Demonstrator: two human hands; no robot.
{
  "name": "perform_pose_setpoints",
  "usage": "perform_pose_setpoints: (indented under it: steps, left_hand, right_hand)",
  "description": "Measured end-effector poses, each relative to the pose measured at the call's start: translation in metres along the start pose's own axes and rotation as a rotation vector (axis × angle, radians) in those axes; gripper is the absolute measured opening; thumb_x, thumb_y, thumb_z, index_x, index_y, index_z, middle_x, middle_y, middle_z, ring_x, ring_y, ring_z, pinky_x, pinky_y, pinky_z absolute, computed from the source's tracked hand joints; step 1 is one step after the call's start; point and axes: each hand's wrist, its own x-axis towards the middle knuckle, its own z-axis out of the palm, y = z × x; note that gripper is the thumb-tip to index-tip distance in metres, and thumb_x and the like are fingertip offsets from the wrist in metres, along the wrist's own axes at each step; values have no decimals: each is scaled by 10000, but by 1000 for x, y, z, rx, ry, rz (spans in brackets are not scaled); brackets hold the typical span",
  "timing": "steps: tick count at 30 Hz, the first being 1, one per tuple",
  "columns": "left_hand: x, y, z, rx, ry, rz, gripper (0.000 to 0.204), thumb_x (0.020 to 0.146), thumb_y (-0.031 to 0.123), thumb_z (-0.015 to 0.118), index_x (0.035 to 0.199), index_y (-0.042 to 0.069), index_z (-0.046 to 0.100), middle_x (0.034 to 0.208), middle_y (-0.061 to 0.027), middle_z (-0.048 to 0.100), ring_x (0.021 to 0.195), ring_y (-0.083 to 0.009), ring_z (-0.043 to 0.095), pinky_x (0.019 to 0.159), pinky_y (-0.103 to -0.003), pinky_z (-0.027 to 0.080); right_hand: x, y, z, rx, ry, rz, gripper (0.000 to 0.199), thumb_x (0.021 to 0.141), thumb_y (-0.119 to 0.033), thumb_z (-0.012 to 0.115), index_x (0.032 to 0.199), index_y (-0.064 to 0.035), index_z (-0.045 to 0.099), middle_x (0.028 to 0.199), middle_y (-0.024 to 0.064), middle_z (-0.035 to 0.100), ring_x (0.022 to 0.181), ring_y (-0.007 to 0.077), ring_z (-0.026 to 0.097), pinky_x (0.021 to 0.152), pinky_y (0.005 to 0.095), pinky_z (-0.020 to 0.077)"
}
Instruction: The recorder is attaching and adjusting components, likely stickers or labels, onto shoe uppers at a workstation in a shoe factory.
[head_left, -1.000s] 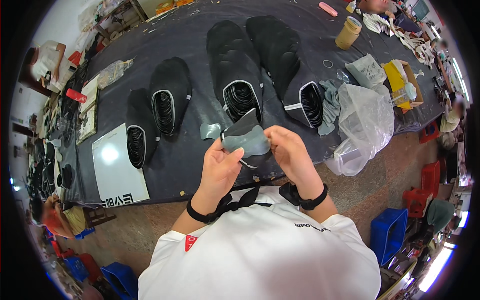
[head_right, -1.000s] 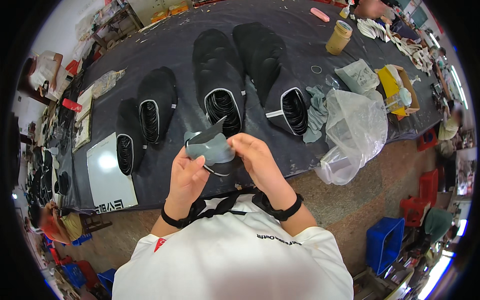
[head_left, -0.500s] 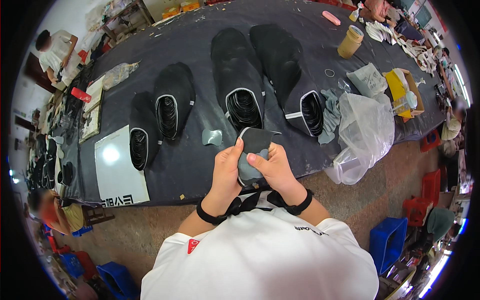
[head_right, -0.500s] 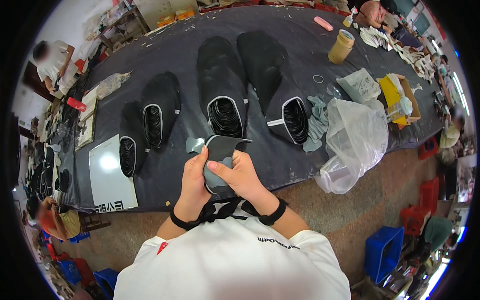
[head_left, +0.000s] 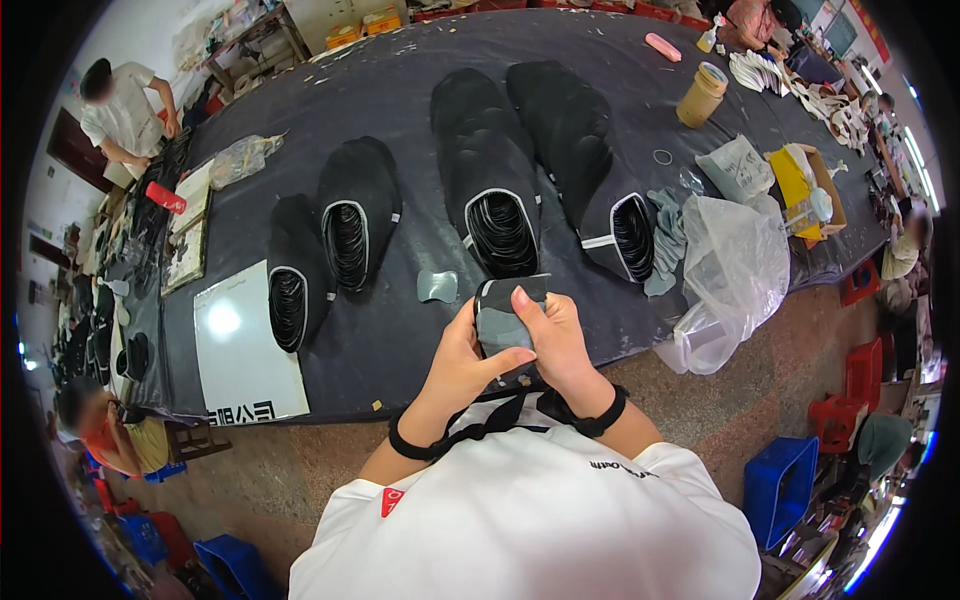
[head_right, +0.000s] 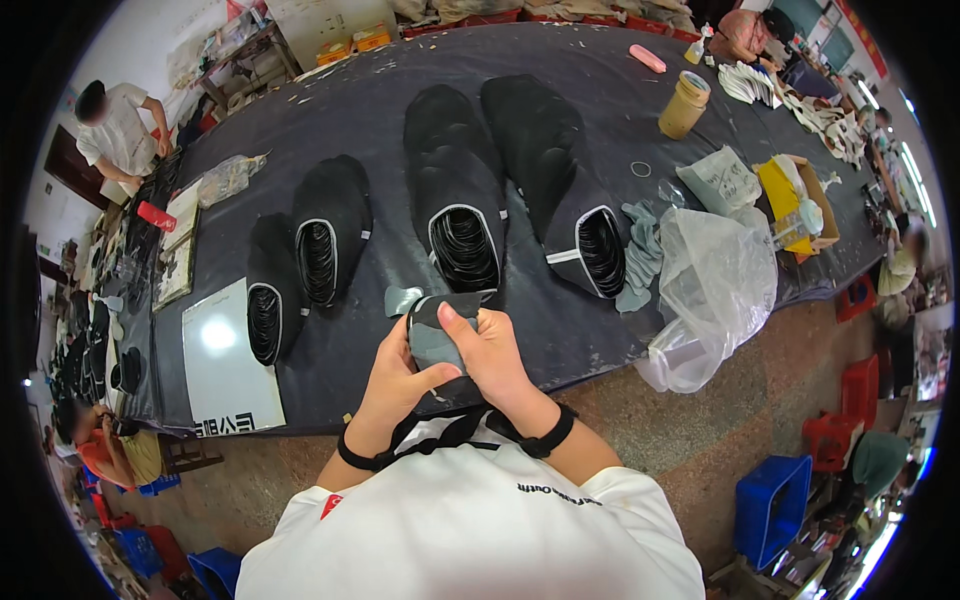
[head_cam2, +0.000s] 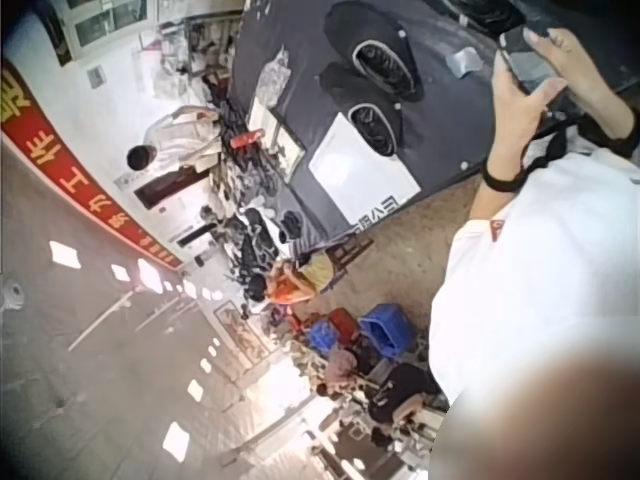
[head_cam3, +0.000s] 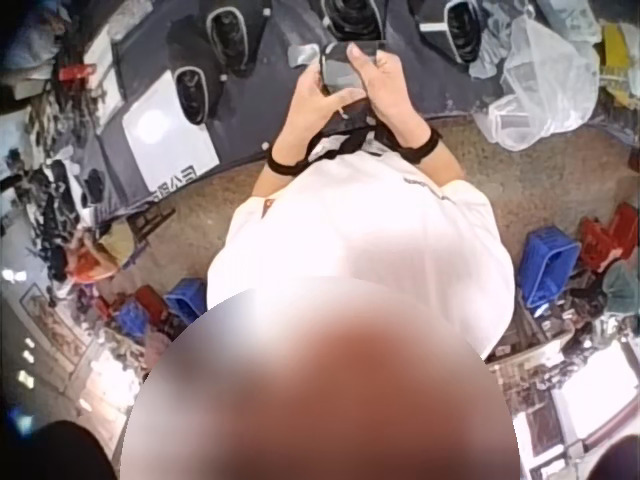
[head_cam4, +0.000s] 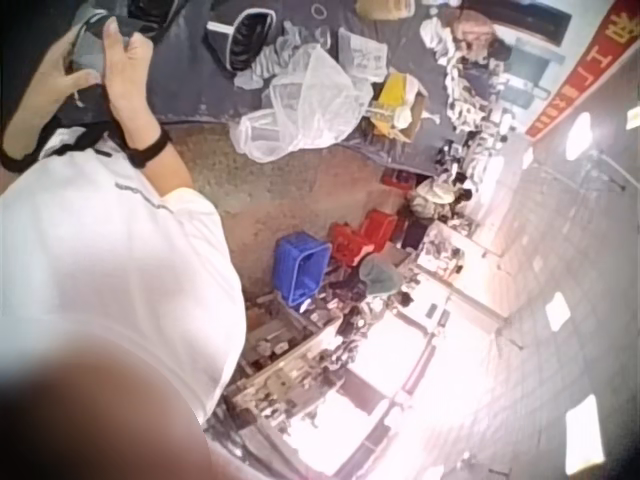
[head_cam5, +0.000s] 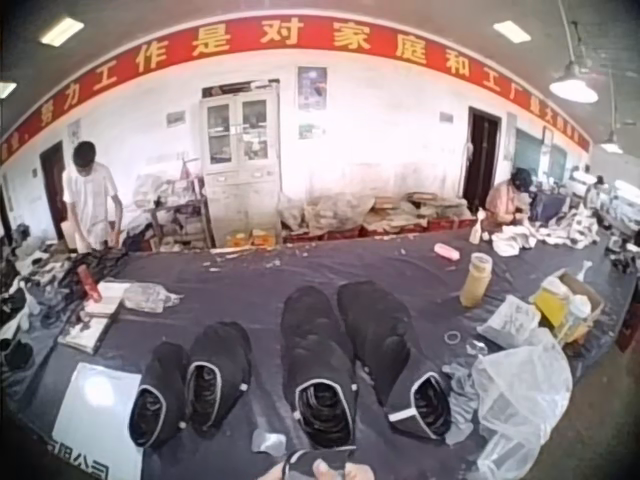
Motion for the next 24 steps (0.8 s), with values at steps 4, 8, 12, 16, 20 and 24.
perform_pose_setpoints:
  steps: [4,8,12,16,20,24]
  left_hand:
    - [-5,8,-12,30,-49,-88,584,666,-50,727,1180,-22,450,1092,-71,546,1002,-130,534,870,-271,440]
    - [-10,10,-24,-76,-30,-23,555,684,-83,692,1181,-28,449,1106,-79,546,1028,-138,530,893,-277,440]
    - [-10,13,-36,-111,41,-40,617,642,-96,708,1195,-24,443,1109,-79,554,1018,-141,542,892,-275,433]
    - [-9,18,-43,-187,12,-53,573,672,-81,699,1178,-25,436,1106,-84,532,1031,-148,524,914,-285,417]
    - [-5,21,-39,-123,21,-50,576,674,-72,701,1171,-20,415,1108,-78,519,1035,-151,517,917,-289,409]
    - [-1,22,-29,-59,34,-30,659,651,-85,706,1223,-13,386,1138,-74,510,1052,-148,507,912,-277,415]
  right_hand:
    - [8,1,4,66,58,121,447,919,-391,469,794,9,626,707,30,611,611,73,548,558,217,434]
    - [15,-6,1,379,-111,275,469,907,-410,476,868,32,627,815,84,629,738,116,588,671,240,467]
    - [11,-10,-1,127,-321,195,212,841,-147,619,928,45,617,862,80,628,763,105,582,684,240,468]
    - [9,-5,4,204,-292,173,167,832,-114,623,883,44,613,851,71,626,745,98,579,677,233,468]
    - [13,1,5,131,-249,88,135,825,-117,633,839,16,613,830,55,623,727,88,570,665,220,461]
    - [14,13,0,201,-233,25,157,817,-167,652,779,-23,603,800,21,616,714,67,558,646,194,444]
